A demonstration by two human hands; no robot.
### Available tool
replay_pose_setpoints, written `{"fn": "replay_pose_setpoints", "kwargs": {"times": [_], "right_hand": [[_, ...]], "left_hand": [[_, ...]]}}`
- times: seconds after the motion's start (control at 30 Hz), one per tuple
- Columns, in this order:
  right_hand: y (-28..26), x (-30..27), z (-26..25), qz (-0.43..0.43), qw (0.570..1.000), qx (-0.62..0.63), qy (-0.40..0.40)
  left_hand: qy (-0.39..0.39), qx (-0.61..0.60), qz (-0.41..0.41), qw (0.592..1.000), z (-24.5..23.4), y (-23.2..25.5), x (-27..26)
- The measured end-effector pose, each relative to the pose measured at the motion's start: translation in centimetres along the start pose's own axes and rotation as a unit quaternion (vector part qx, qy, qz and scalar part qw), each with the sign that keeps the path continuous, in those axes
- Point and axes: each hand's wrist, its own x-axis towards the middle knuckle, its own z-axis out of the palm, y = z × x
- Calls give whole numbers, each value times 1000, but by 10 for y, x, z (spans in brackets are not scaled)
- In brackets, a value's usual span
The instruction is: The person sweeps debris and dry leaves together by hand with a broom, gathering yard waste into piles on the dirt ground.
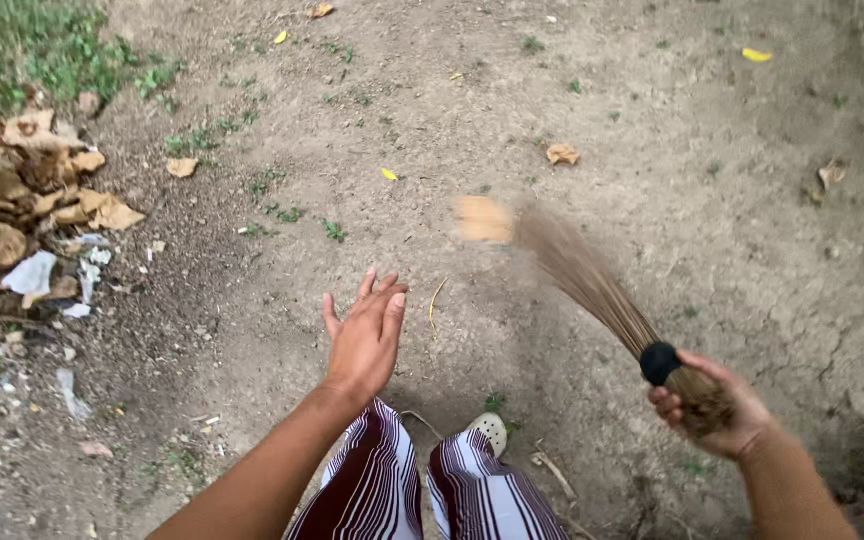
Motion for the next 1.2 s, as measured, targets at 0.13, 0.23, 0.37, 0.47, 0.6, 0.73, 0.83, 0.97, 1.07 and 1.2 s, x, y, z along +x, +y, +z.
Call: {"fn": "replay_pose_setpoints", "kwargs": {"times": [0.13,0.23,0.37,0.47,0.6,0.73,0.83,0.97,1.07,1.2], "right_hand": [[41,42,57,-19,986,166,22],[92,89,131,20,978,209,18],[156,145,261,139,971,154,-119],[150,136,301,207,935,196,-213],[119,83,301,120,976,-144,-110],[80,37,264,41,926,-374,-11],[67,13,195,24,951,-303,56],[64,5,66,35,962,-243,116],[61,-11,-37,33,972,-104,206],[64,-41,-159,36,942,142,302]], "left_hand": [[18,-41,-9,999,-26,-38,10],[26,-45,-10,999,-49,-65,20],[25,-39,2,999,-76,-88,36],[15,-35,23,999,-88,-95,56],[-10,-32,64,997,-77,-81,77],[-34,-64,108,991,-45,-43,83],[-37,-73,146,986,-18,-3,79],[-41,-65,159,984,15,37,60],[-37,-61,138,988,55,71,41],[-72,-54,137,987,122,115,21]]}}
